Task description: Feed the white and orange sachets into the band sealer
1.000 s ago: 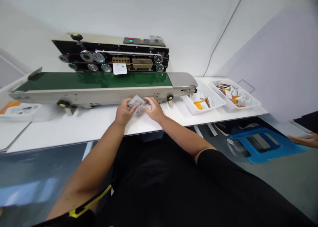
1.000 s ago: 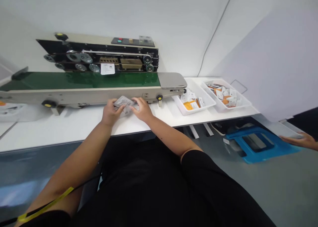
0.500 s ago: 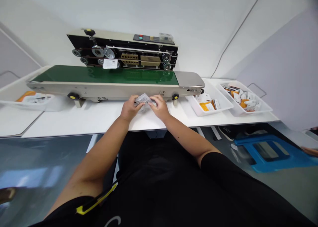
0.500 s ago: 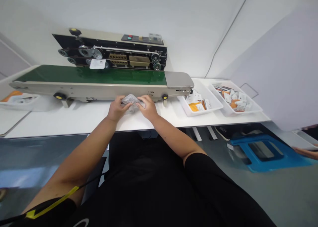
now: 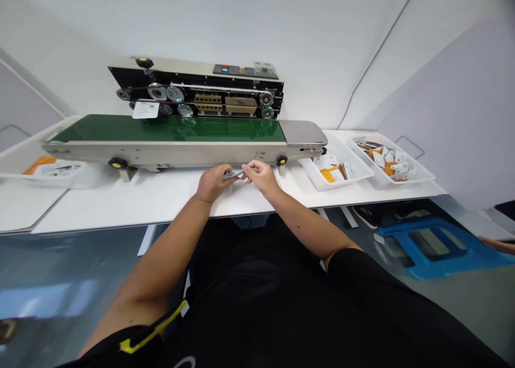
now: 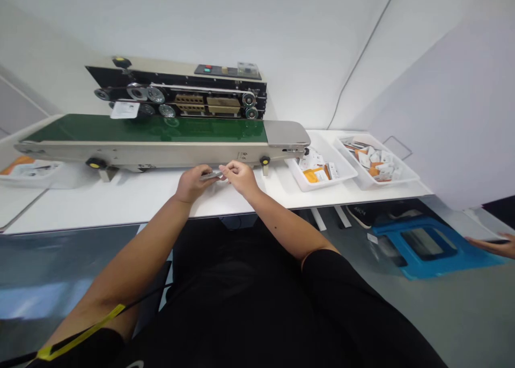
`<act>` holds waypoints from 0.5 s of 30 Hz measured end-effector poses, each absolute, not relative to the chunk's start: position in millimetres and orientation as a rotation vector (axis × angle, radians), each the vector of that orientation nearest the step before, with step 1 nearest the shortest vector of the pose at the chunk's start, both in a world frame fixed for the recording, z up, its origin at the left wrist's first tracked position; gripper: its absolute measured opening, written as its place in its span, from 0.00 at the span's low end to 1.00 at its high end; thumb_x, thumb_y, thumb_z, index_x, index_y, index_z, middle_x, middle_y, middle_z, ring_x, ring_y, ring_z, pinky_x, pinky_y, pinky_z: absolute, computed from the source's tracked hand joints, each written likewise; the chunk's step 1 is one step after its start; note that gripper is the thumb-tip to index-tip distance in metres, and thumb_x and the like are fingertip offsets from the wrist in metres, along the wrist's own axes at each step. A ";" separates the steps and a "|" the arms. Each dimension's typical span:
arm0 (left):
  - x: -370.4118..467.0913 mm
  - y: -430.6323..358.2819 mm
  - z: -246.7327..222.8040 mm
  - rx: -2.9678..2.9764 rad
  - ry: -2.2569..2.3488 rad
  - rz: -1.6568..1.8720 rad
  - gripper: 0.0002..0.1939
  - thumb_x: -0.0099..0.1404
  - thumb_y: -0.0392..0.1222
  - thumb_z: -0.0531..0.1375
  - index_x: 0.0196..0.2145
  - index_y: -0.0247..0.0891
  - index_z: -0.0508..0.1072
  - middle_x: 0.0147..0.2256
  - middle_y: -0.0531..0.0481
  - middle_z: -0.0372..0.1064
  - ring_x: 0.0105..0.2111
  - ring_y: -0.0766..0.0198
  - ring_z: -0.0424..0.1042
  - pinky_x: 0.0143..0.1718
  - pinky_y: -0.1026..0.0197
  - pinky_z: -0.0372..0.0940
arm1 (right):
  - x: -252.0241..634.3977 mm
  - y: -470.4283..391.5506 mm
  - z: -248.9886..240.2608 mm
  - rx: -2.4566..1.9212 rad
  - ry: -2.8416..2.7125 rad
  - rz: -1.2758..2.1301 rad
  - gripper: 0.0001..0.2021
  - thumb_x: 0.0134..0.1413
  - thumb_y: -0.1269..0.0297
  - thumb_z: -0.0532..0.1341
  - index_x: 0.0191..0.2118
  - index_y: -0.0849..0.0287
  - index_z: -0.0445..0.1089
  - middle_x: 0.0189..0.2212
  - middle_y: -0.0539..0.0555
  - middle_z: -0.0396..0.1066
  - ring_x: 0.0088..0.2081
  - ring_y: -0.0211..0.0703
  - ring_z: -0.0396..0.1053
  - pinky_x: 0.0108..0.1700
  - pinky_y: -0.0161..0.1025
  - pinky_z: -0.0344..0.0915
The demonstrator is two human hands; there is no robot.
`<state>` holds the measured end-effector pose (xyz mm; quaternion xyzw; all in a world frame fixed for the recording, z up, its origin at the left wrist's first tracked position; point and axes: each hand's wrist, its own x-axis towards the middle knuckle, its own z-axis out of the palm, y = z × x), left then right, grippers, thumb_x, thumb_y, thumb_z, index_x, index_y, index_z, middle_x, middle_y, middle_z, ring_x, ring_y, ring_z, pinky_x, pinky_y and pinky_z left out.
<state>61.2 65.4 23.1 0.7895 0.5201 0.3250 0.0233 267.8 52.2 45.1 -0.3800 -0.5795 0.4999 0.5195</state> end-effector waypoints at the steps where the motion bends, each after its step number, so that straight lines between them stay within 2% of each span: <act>1: 61.3 65.4 23.0 2.449 1.605 0.992 0.19 0.67 0.61 0.62 0.40 0.42 0.76 0.38 0.46 0.80 0.38 0.55 0.78 0.40 0.58 0.68 | 268.8 51.9 47.3 -0.937 -1.377 1.216 0.18 0.54 0.46 0.70 0.29 0.55 0.70 0.24 0.50 0.76 0.24 0.36 0.70 0.31 0.36 0.70; 7: 61.6 64.9 24.9 2.459 1.612 0.911 0.12 0.67 0.51 0.61 0.42 0.43 0.77 0.42 0.45 0.81 0.41 0.52 0.79 0.41 0.57 0.68 | 288.6 50.3 67.1 -1.009 -1.547 1.191 0.07 0.48 0.65 0.69 0.29 0.55 0.69 0.23 0.47 0.72 0.26 0.38 0.72 0.32 0.37 0.72; 10: 60.3 67.1 23.6 2.436 1.587 0.918 0.13 0.67 0.53 0.62 0.42 0.43 0.77 0.41 0.46 0.81 0.40 0.53 0.79 0.42 0.57 0.68 | 314.3 62.6 92.8 -0.935 -1.677 1.062 0.08 0.49 0.67 0.68 0.35 0.54 0.69 0.27 0.46 0.72 0.28 0.38 0.72 0.33 0.37 0.72; 15: 57.9 71.2 17.0 2.369 1.573 1.022 0.19 0.66 0.58 0.63 0.46 0.42 0.75 0.42 0.45 0.80 0.42 0.53 0.79 0.45 0.58 0.69 | 364.5 125.1 141.2 -1.022 -1.461 0.831 0.13 0.54 0.70 0.63 0.42 0.51 0.60 0.29 0.44 0.66 0.26 0.35 0.69 0.31 0.37 0.73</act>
